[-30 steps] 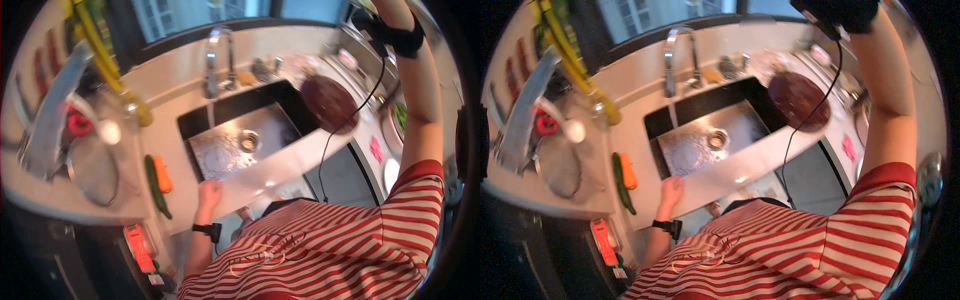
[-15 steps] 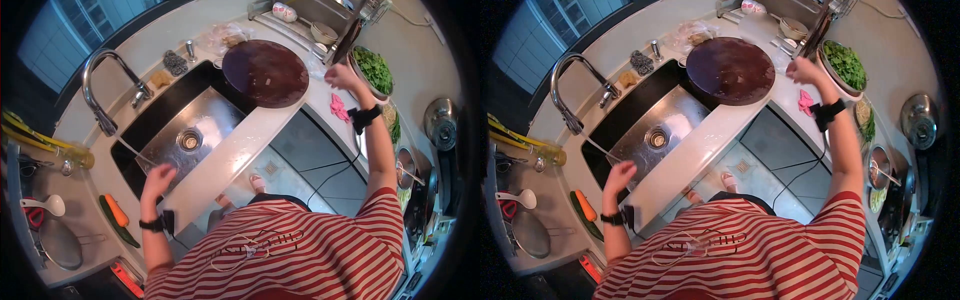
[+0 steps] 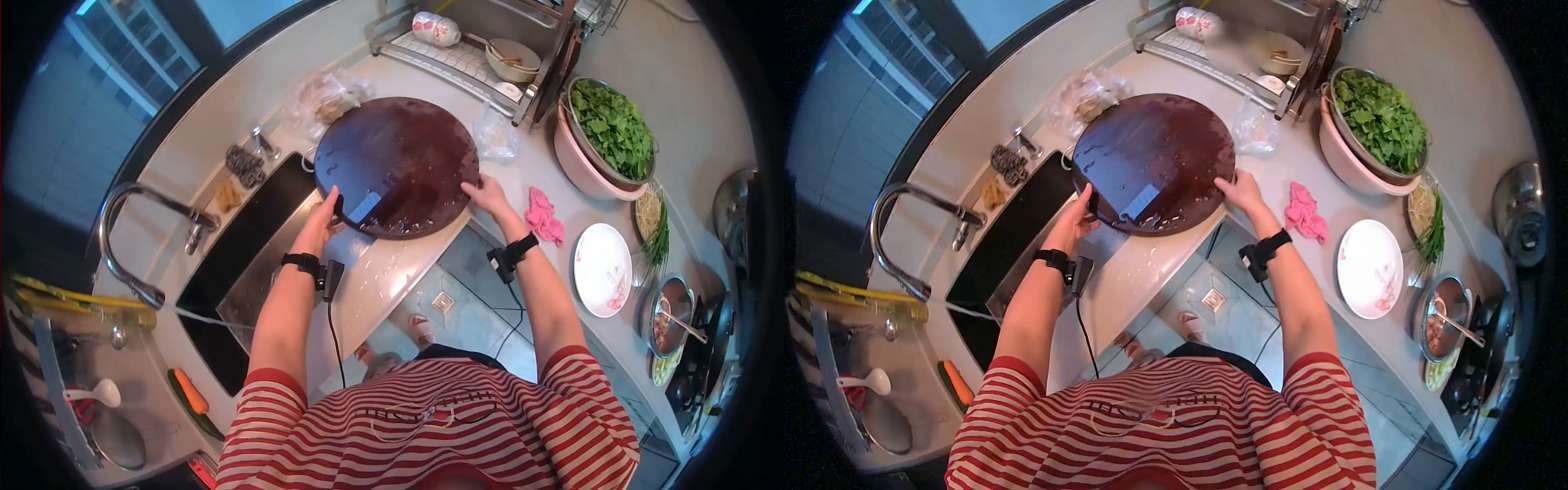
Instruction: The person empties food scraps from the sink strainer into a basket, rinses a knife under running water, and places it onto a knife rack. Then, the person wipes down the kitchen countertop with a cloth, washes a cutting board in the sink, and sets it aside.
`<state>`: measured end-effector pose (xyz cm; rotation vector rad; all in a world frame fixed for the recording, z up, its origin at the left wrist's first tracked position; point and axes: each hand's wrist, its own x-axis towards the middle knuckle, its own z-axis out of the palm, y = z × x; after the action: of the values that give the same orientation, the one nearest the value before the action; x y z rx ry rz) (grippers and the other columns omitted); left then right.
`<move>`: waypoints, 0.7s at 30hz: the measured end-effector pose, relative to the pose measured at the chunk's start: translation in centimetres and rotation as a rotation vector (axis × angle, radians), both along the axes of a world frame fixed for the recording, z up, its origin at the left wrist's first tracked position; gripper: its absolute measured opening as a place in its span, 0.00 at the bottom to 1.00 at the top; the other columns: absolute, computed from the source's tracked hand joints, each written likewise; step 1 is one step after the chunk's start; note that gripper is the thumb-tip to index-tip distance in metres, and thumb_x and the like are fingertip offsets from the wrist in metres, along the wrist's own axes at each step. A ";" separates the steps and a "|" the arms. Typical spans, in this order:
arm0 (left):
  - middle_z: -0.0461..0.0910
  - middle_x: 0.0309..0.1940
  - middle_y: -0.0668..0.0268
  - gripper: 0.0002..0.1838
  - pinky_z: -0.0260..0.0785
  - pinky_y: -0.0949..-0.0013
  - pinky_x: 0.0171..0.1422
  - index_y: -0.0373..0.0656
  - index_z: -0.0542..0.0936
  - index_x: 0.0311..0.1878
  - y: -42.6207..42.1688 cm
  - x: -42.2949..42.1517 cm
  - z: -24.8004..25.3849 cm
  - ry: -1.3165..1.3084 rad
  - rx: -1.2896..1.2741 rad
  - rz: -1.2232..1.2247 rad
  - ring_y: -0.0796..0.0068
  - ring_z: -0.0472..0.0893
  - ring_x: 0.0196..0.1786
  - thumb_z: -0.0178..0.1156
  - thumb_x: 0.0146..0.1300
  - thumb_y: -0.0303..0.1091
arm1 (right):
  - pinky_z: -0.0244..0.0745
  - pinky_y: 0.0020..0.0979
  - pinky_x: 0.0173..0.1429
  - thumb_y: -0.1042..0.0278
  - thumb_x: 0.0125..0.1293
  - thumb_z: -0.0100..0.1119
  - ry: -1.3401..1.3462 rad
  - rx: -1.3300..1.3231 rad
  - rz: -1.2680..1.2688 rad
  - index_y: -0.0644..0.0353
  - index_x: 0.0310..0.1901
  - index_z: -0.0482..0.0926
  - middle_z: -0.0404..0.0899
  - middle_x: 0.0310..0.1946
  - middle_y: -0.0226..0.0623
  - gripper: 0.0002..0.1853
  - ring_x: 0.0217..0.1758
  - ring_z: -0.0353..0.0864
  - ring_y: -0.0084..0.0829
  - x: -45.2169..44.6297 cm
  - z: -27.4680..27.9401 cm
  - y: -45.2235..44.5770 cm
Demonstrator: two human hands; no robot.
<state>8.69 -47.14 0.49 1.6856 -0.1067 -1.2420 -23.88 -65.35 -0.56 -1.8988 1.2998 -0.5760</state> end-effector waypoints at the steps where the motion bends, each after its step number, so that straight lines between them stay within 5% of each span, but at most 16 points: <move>1: 0.69 0.54 0.60 0.38 0.63 0.51 0.52 0.44 0.64 0.58 -0.7 0.5 -0.8 0.057 -0.071 -0.030 0.60 0.69 0.54 0.60 0.50 0.59 | 0.71 0.37 0.39 0.51 0.48 0.63 -0.096 -0.107 0.052 0.66 0.39 0.76 0.78 0.27 0.49 0.25 0.31 0.78 0.43 0.1 -0.4 0.3; 5: 0.76 0.46 0.63 0.31 0.70 0.52 0.48 0.44 0.69 0.53 -1.5 0.0 -1.5 0.242 -0.285 -0.023 0.62 0.77 0.47 0.61 0.51 0.55 | 0.70 0.37 0.38 0.51 0.48 0.63 -0.049 -0.008 -0.002 0.63 0.39 0.77 0.78 0.28 0.45 0.24 0.31 0.77 0.41 -0.1 -1.9 -0.5; 7: 0.77 0.44 0.64 0.27 0.73 0.62 0.45 0.45 0.70 0.51 -1.2 0.1 -2.5 0.284 -0.304 0.047 0.66 0.79 0.42 0.61 0.52 0.51 | 0.71 0.37 0.40 0.49 0.49 0.62 0.104 0.030 0.016 0.64 0.41 0.75 0.78 0.29 0.46 0.26 0.32 0.77 0.42 0.0 0.9 1.4; 9: 0.77 0.44 0.63 0.25 0.73 0.62 0.46 0.45 0.70 0.51 -0.8 -0.8 -1.9 0.310 -0.271 0.059 0.66 0.78 0.43 0.61 0.54 0.49 | 0.73 0.34 0.35 0.46 0.49 0.62 0.224 -0.134 -0.182 0.67 0.46 0.70 0.77 0.28 0.48 0.32 0.28 0.78 0.40 -0.1 0.3 2.2; 11: 0.76 0.45 0.61 0.24 0.73 0.59 0.46 0.44 0.70 0.51 0.5 -3.7 -0.5 0.358 -0.341 0.171 0.64 0.77 0.45 0.60 0.55 0.46 | 0.75 0.31 0.29 0.43 0.52 0.59 0.055 0.273 -0.218 0.68 0.50 0.63 0.76 0.26 0.48 0.36 0.25 0.78 0.34 -0.5 3.5 5.0; 14: 0.74 0.48 0.58 0.23 0.71 0.52 0.48 0.43 0.69 0.52 2.2 -4.4 -2.8 0.531 -0.399 0.322 0.59 0.76 0.47 0.60 0.55 0.41 | 0.74 0.28 0.24 0.41 0.55 0.55 -0.178 0.487 -0.217 0.66 0.52 0.61 0.75 0.25 0.44 0.36 0.22 0.77 0.28 -1.9 4.2 7.2; 16: 0.74 0.47 0.58 0.22 0.72 0.55 0.48 0.40 0.69 0.51 3.9 -6.0 3.0 0.506 -0.415 0.308 0.61 0.76 0.47 0.60 0.55 0.39 | 0.74 0.27 0.24 0.42 0.56 0.54 -0.316 0.689 -0.332 0.64 0.52 0.61 0.76 0.26 0.41 0.33 0.23 0.77 0.27 -2.7 3.6 7.4; 21: 0.77 0.42 0.61 0.18 0.73 0.63 0.45 0.39 0.72 0.47 8.6 -4.6 7.5 0.469 -0.457 0.290 0.66 0.78 0.43 0.61 0.54 0.34 | 0.79 0.31 0.30 0.54 0.57 0.58 -0.665 1.066 -0.149 0.65 0.48 0.67 0.76 0.33 0.41 0.25 0.29 0.79 0.30 0.3 5.7 8.5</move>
<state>4.04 -38.55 7.97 0.9544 0.1276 -1.2440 -23.54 -56.84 5.17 -0.6536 0.9747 -0.3950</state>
